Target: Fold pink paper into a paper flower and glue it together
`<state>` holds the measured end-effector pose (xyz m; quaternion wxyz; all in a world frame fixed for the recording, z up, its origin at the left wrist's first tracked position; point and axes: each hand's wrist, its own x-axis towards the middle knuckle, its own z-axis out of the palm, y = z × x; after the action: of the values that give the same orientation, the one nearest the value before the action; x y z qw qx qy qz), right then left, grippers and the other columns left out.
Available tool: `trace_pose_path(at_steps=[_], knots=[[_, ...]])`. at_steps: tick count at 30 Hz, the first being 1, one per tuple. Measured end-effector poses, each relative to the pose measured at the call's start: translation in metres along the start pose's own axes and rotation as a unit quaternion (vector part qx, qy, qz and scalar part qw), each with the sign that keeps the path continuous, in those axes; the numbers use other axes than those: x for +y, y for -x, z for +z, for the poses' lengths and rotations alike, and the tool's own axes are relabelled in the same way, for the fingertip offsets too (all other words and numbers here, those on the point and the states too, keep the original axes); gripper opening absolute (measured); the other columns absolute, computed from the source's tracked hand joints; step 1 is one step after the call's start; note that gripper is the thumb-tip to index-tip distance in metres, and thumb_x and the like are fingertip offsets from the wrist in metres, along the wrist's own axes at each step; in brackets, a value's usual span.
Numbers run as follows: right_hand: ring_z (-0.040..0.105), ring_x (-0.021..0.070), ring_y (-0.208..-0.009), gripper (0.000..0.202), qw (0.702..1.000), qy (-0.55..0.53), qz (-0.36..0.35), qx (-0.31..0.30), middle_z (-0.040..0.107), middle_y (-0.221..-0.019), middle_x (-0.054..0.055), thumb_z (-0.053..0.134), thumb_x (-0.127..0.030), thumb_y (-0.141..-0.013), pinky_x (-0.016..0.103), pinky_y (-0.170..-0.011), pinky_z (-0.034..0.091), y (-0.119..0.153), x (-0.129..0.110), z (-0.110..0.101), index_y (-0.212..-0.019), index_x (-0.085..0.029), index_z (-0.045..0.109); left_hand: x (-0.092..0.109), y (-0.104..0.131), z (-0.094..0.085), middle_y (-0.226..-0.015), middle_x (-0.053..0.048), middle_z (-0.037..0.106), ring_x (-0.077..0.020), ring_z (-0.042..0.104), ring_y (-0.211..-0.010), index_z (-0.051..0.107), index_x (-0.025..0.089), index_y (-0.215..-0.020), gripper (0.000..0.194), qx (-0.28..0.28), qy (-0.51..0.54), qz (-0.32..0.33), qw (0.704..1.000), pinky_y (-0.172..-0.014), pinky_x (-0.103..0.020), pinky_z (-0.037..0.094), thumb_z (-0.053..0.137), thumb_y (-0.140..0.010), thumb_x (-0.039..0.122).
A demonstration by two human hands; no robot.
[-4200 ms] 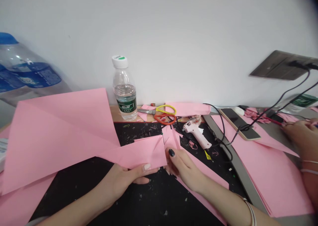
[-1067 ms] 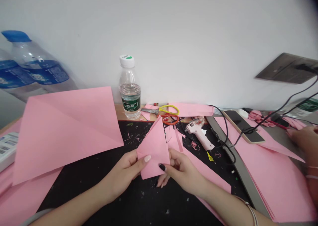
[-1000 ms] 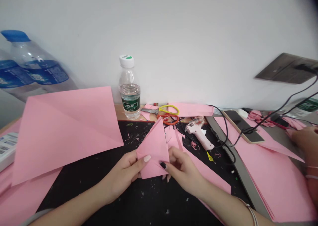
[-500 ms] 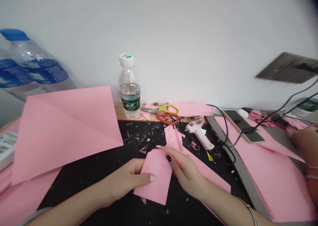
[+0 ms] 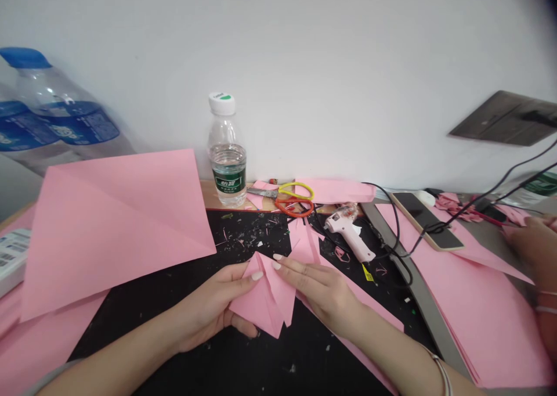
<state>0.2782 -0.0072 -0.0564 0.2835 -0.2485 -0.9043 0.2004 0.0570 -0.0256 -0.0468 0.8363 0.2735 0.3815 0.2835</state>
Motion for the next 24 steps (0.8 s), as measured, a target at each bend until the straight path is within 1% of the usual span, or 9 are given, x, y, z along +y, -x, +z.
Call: trace_pose_path(at_steps=[4, 7, 12, 15, 17, 19, 21, 22, 24], knots=[[0.037, 0.0158, -0.127, 0.062, 0.998, 0.024, -0.004, -0.051, 0.038, -0.141, 0.01, 0.032, 0.004, -0.085, 0.033, -0.099, 0.043, -0.002, -0.002, -0.003, -0.141, -0.022, 0.023, -0.001, -0.001, -0.001, -0.07, -0.002, 0.066, -0.008, 0.06, -0.052, 0.06, 0.015, -0.1, 0.025, 0.012, -0.019, 0.02, 1.0, -0.045, -0.017, 0.055, 0.058, -0.084, 0.034], [0.036, 0.0156, -0.128, 0.06, 0.996, 0.05, -0.013, -0.073, 0.037, -0.141, 0.011, 0.028, 0.003, -0.086, 0.033, -0.099, 0.042, -0.004, -0.004, -0.005, -0.142, -0.019, 0.02, -0.001, -0.001, 0.0, -0.069, -0.001, 0.064, -0.0074, 0.059, -0.053, 0.062, 0.014, -0.093, 0.023, 0.011, -0.054, 0.028, 0.998, -0.043, -0.014, 0.052, 0.064, -0.079, 0.032], [0.038, 0.0183, -0.127, 0.055, 0.993, 0.069, -0.03, -0.086, 0.037, -0.14, 0.013, 0.028, -0.001, -0.088, 0.036, -0.099, 0.042, -0.006, -0.006, -0.006, -0.141, -0.016, 0.024, -0.003, -0.002, 0.001, -0.066, 0.001, 0.063, -0.0082, 0.058, -0.052, 0.061, 0.014, -0.095, 0.025, 0.029, -0.087, 0.028, 0.995, -0.04, -0.013, 0.05, 0.069, -0.074, 0.028], [0.038, 0.0176, -0.127, 0.056, 0.997, 0.02, -0.025, -0.074, 0.037, -0.141, 0.011, 0.027, 0.0, -0.088, 0.036, -0.1, 0.041, -0.005, -0.007, -0.004, -0.141, -0.018, 0.024, -0.003, -0.004, 0.0, -0.063, 0.001, 0.062, -0.0086, 0.058, -0.051, 0.062, 0.013, -0.091, 0.023, 0.033, -0.1, 0.027, 0.994, -0.039, -0.013, 0.048, 0.068, -0.075, 0.027], [0.04, 0.0167, -0.125, 0.057, 0.998, -0.048, 0.019, -0.044, 0.039, -0.14, 0.009, 0.03, -0.001, -0.088, 0.035, -0.101, 0.039, -0.004, -0.008, -0.002, -0.14, -0.022, 0.025, -0.004, -0.005, -0.001, -0.061, 0.0, 0.062, -0.0082, 0.057, -0.048, 0.063, 0.012, -0.087, 0.02, 0.029, -0.115, 0.028, 0.993, -0.039, -0.013, 0.048, 0.068, -0.075, 0.028], [0.046, 0.017, -0.121, 0.054, 0.985, -0.136, 0.103, -0.006, 0.044, -0.137, 0.008, 0.035, -0.005, -0.088, 0.034, -0.1, 0.041, -0.004, -0.012, 0.001, -0.139, -0.023, 0.029, -0.004, -0.005, -0.002, -0.061, 0.0, 0.063, -0.0078, 0.056, -0.046, 0.064, 0.011, -0.084, 0.02, 0.021, -0.13, 0.038, 0.991, -0.039, -0.014, 0.047, 0.067, -0.076, 0.029], [0.054, 0.0183, -0.113, 0.048, 0.954, -0.233, 0.19, 0.017, 0.053, -0.129, 0.008, 0.041, -0.012, -0.089, 0.033, -0.093, 0.046, -0.007, -0.016, 0.003, -0.135, -0.023, 0.035, -0.005, -0.003, -0.003, -0.062, -0.001, 0.064, -0.008, 0.057, -0.045, 0.064, 0.01, -0.085, 0.021, 0.015, -0.147, 0.052, 0.988, -0.04, -0.015, 0.048, 0.066, -0.076, 0.03], [0.057, 0.0188, -0.108, 0.044, 0.935, -0.276, 0.222, 0.016, 0.057, -0.123, 0.007, 0.043, -0.015, -0.089, 0.032, -0.088, 0.049, -0.009, -0.018, 0.003, -0.132, -0.023, 0.04, -0.005, -0.003, -0.003, -0.062, -0.001, 0.065, -0.0085, 0.057, -0.045, 0.064, 0.011, -0.087, 0.022, 0.015, -0.155, 0.059, 0.986, -0.04, -0.016, 0.048, 0.066, -0.076, 0.03], [0.061, 0.0188, -0.097, 0.035, 0.905, -0.343, 0.252, 0.001, 0.064, -0.111, 0.006, 0.044, -0.022, -0.091, 0.03, -0.08, 0.05, -0.013, -0.022, 0.002, -0.125, -0.022, 0.049, -0.006, -0.002, -0.004, -0.062, -0.001, 0.066, -0.0095, 0.058, -0.045, 0.063, 0.011, -0.089, 0.023, 0.014, -0.171, 0.068, 0.983, -0.04, -0.017, 0.049, 0.067, -0.075, 0.029]])
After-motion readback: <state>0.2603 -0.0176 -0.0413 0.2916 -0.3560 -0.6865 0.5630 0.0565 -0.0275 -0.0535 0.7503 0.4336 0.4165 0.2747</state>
